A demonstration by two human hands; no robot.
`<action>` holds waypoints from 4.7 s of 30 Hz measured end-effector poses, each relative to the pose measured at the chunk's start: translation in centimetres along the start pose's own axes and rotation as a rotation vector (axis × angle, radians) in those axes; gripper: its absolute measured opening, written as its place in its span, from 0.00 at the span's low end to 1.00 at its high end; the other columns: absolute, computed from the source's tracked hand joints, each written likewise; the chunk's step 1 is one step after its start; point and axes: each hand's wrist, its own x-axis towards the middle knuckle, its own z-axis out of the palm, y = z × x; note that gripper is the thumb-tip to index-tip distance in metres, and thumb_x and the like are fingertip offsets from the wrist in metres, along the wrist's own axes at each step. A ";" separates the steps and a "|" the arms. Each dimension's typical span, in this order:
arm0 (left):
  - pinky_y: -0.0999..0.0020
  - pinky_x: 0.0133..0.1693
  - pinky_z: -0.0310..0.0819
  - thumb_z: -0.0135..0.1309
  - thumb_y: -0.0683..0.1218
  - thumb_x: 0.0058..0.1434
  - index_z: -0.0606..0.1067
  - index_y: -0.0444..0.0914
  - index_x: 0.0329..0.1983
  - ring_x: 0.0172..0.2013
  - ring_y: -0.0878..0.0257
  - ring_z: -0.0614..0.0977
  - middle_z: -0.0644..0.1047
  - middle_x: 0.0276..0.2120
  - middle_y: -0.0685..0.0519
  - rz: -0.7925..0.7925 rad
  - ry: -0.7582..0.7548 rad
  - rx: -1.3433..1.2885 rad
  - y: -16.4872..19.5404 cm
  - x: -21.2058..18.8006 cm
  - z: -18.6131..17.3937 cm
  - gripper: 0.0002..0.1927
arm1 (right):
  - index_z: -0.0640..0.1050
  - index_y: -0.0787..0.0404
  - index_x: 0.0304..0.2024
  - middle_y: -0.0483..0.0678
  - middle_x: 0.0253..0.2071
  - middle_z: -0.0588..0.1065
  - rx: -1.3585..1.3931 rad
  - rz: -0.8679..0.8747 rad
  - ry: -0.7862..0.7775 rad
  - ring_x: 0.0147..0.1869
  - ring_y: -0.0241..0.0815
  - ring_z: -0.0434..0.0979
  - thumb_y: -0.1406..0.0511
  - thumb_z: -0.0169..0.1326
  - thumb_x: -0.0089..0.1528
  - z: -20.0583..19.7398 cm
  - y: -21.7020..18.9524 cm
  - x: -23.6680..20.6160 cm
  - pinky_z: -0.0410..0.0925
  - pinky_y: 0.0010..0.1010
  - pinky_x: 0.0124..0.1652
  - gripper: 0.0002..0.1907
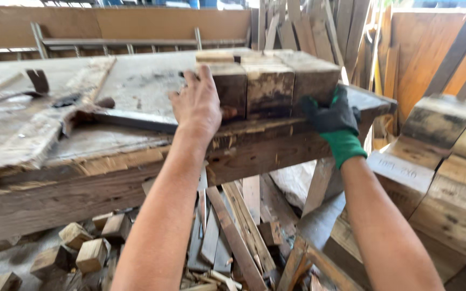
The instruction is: The person gathers small wooden blocks from a pile on the floor and arranges them into neat stacks on a workbench. They repeatedly pick up blocks, align them, and place them in rows, building up multiple stacks throughout the clip.
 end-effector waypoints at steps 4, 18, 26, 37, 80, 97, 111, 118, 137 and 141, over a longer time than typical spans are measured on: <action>0.43 0.61 0.60 0.73 0.61 0.47 0.50 0.43 0.72 0.62 0.41 0.71 0.54 0.71 0.40 0.001 -0.005 0.001 0.5 -0.9 -1.1 0.58 | 0.67 0.60 0.65 0.53 0.55 0.81 0.109 -0.063 -0.059 0.64 0.54 0.76 0.42 0.69 0.49 -0.2 0.5 0.1 0.55 0.50 0.65 0.51; 0.48 0.66 0.59 0.74 0.56 0.45 0.47 0.41 0.74 0.69 0.48 0.64 0.56 0.72 0.47 0.171 0.298 -0.044 -0.7 -2.0 3.0 0.62 | 0.62 0.57 0.72 0.55 0.58 0.78 0.296 -0.103 -0.011 0.65 0.53 0.73 0.45 0.71 0.44 -0.6 -0.4 -3.0 0.53 0.45 0.68 0.59; 0.49 0.68 0.55 0.73 0.56 0.47 0.40 0.40 0.74 0.68 0.48 0.64 0.58 0.71 0.43 0.027 0.141 -0.321 -1.3 -2.0 1.7 0.64 | 0.73 0.56 0.64 0.55 0.54 0.79 0.199 0.074 0.137 0.58 0.53 0.78 0.44 0.67 0.54 -0.6 -2.6 -1.5 0.64 0.45 0.60 0.41; 0.49 0.62 0.61 0.73 0.58 0.45 0.40 0.38 0.74 0.65 0.45 0.68 0.60 0.70 0.41 0.032 0.194 -0.297 -2.2 -1.9 2.9 0.66 | 0.85 0.46 0.47 0.47 0.47 0.82 -0.207 -0.293 -0.403 0.52 0.54 0.81 0.46 0.45 0.66 -2.1 -7.1 8.3 0.68 0.49 0.55 0.22; 0.53 0.50 0.76 0.67 0.45 0.50 0.67 0.37 0.63 0.50 0.43 0.81 0.79 0.50 0.39 -1.007 -0.327 -0.419 -25.4 -93.0 15.8 0.36 | 0.65 0.54 0.67 0.55 0.67 0.65 0.609 -0.805 -1.603 0.67 0.63 0.66 0.56 0.73 0.41 4.6 6.3 -78.1 0.63 0.50 0.61 0.54; 0.33 0.72 0.41 0.64 0.61 0.64 0.43 0.37 0.81 0.76 0.35 0.51 0.47 0.79 0.38 -1.065 0.029 -0.172 -27.4 -92.0 22.5 0.57 | 0.63 0.59 0.70 0.59 0.67 0.62 0.606 -0.689 -1.565 0.64 0.60 0.71 0.56 0.70 0.49 7.7 -5.7 -87.1 0.73 0.46 0.51 0.50; 0.58 0.67 0.60 0.67 0.52 0.50 0.63 0.32 0.74 0.65 0.51 0.72 0.72 0.65 0.40 -1.474 0.721 -1.158 -32.1 -98.8 12.2 0.49 | 0.55 0.61 0.76 0.54 0.71 0.65 0.710 -0.235 -1.744 0.58 0.46 0.76 0.67 0.66 0.53 7.7 -0.3 -87.6 0.73 0.38 0.50 0.52; 0.51 0.68 0.57 0.66 0.54 0.52 0.62 0.33 0.73 0.67 0.48 0.69 0.68 0.68 0.39 -1.417 0.745 -1.204 -31.6 -98.0 16.6 0.48 | 0.61 0.61 0.73 0.54 0.67 0.70 0.820 -0.209 -1.799 0.58 0.43 0.76 0.67 0.65 0.56 8.3 -0.5 -86.2 0.72 0.37 0.54 0.45; 0.43 0.62 0.67 0.61 0.60 0.56 0.57 0.34 0.76 0.63 0.48 0.72 0.70 0.64 0.42 -1.274 0.416 -1.387 -29.9 -94.3 18.4 0.50 | 0.52 0.61 0.75 0.55 0.73 0.59 1.069 -0.322 -1.873 0.72 0.49 0.64 0.56 0.74 0.46 4.9 -1.7 -83.3 0.66 0.41 0.62 0.63; 0.57 0.61 0.69 0.60 0.55 0.57 0.57 0.34 0.73 0.63 0.50 0.71 0.69 0.64 0.39 -1.240 0.101 -1.360 -24.0 -91.7 22.2 0.45 | 0.49 0.62 0.75 0.59 0.76 0.49 1.110 -0.477 -1.938 0.78 0.56 0.54 0.51 0.77 0.43 2.9 -1.8 -83.1 0.57 0.46 0.69 0.69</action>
